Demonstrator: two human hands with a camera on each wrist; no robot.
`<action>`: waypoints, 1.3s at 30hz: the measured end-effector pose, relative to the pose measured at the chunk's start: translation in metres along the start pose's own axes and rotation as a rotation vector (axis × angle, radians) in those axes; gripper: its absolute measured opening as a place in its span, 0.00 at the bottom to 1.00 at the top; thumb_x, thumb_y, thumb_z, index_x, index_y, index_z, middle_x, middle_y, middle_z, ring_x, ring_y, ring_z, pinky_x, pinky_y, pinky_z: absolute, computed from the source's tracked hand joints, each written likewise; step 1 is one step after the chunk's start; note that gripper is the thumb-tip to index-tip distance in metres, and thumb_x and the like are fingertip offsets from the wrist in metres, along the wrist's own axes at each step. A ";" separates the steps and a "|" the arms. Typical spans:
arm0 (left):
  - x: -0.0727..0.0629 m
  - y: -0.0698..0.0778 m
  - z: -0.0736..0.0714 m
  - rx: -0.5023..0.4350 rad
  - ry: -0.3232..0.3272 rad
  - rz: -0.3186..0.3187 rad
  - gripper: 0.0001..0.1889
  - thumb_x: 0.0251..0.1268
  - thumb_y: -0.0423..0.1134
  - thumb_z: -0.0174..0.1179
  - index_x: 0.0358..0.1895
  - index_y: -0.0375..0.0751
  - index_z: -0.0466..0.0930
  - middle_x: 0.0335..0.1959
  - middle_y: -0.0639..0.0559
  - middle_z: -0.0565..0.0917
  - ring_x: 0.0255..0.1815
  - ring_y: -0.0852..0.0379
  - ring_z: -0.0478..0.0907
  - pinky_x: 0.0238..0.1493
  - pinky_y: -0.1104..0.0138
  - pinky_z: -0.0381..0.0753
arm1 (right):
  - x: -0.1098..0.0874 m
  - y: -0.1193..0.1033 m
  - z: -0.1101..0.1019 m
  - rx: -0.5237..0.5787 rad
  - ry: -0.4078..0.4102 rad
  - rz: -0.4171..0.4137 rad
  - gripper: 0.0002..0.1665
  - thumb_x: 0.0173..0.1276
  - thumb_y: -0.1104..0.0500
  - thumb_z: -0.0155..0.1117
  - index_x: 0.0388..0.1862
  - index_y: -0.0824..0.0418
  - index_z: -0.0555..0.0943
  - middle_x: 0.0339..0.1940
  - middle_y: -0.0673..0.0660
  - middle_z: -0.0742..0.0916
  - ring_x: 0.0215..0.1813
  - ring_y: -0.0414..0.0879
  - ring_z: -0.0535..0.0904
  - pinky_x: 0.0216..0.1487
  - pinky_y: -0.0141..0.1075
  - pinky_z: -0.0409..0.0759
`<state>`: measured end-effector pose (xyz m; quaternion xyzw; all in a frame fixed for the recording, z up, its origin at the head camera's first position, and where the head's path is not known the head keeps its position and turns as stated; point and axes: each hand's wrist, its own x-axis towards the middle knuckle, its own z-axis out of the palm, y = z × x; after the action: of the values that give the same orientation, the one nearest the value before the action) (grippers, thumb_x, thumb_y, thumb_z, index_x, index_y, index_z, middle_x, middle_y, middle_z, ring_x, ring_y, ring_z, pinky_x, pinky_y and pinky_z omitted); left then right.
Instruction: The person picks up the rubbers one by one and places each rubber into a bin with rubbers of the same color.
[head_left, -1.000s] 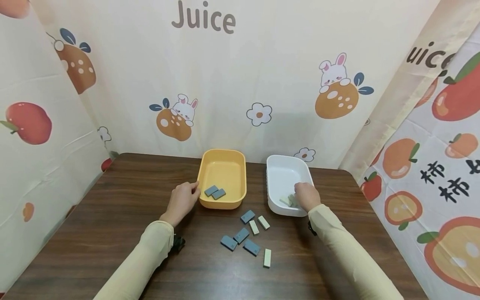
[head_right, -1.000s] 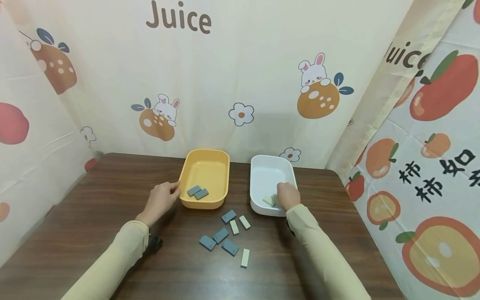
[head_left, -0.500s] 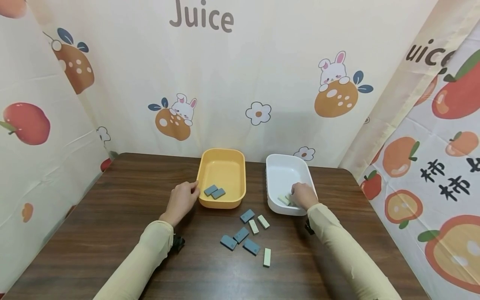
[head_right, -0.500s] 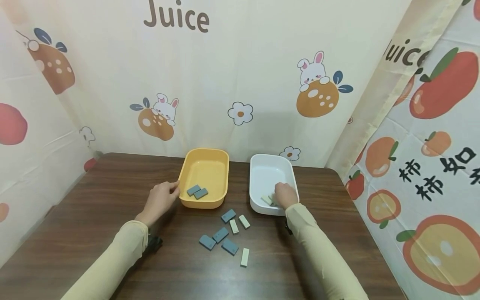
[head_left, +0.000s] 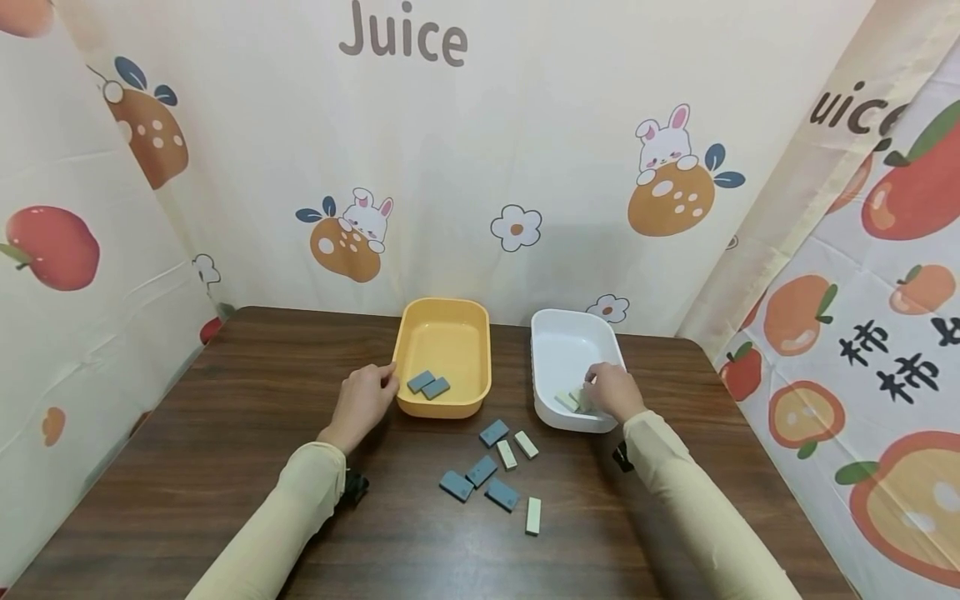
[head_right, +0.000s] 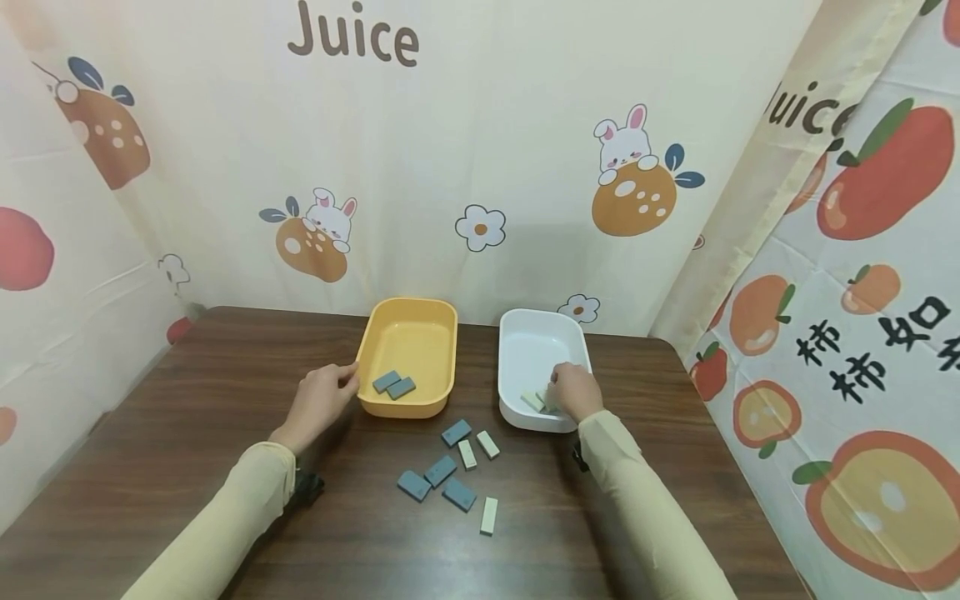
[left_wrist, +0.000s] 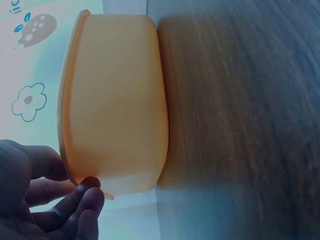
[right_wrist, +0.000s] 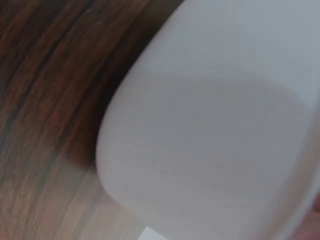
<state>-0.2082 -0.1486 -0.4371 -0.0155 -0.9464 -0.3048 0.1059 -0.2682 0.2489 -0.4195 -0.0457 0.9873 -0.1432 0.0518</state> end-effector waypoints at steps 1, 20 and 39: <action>0.000 0.000 0.000 -0.003 0.001 0.001 0.19 0.66 0.37 0.56 0.58 0.34 0.80 0.30 0.39 0.83 0.20 0.55 0.66 0.23 0.67 0.66 | -0.001 0.000 -0.001 0.010 0.007 0.002 0.13 0.67 0.61 0.59 0.42 0.68 0.84 0.39 0.65 0.87 0.37 0.55 0.81 0.41 0.48 0.79; -0.001 -0.001 -0.002 -0.019 -0.014 -0.005 0.20 0.67 0.37 0.55 0.59 0.33 0.79 0.23 0.43 0.79 0.18 0.56 0.66 0.21 0.68 0.66 | -0.039 0.001 -0.024 0.151 0.238 -0.066 0.15 0.70 0.58 0.57 0.41 0.69 0.85 0.36 0.64 0.88 0.33 0.51 0.78 0.34 0.42 0.76; 0.000 -0.001 0.000 -0.014 -0.003 0.000 0.19 0.66 0.36 0.56 0.58 0.33 0.79 0.24 0.42 0.80 0.18 0.55 0.65 0.22 0.68 0.65 | -0.059 0.028 -0.022 0.230 0.310 0.060 0.18 0.71 0.58 0.56 0.46 0.72 0.83 0.41 0.68 0.88 0.38 0.55 0.83 0.35 0.41 0.78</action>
<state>-0.2084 -0.1500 -0.4376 -0.0165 -0.9444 -0.3113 0.1041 -0.2141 0.2877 -0.4016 0.0126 0.9616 -0.2585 -0.0916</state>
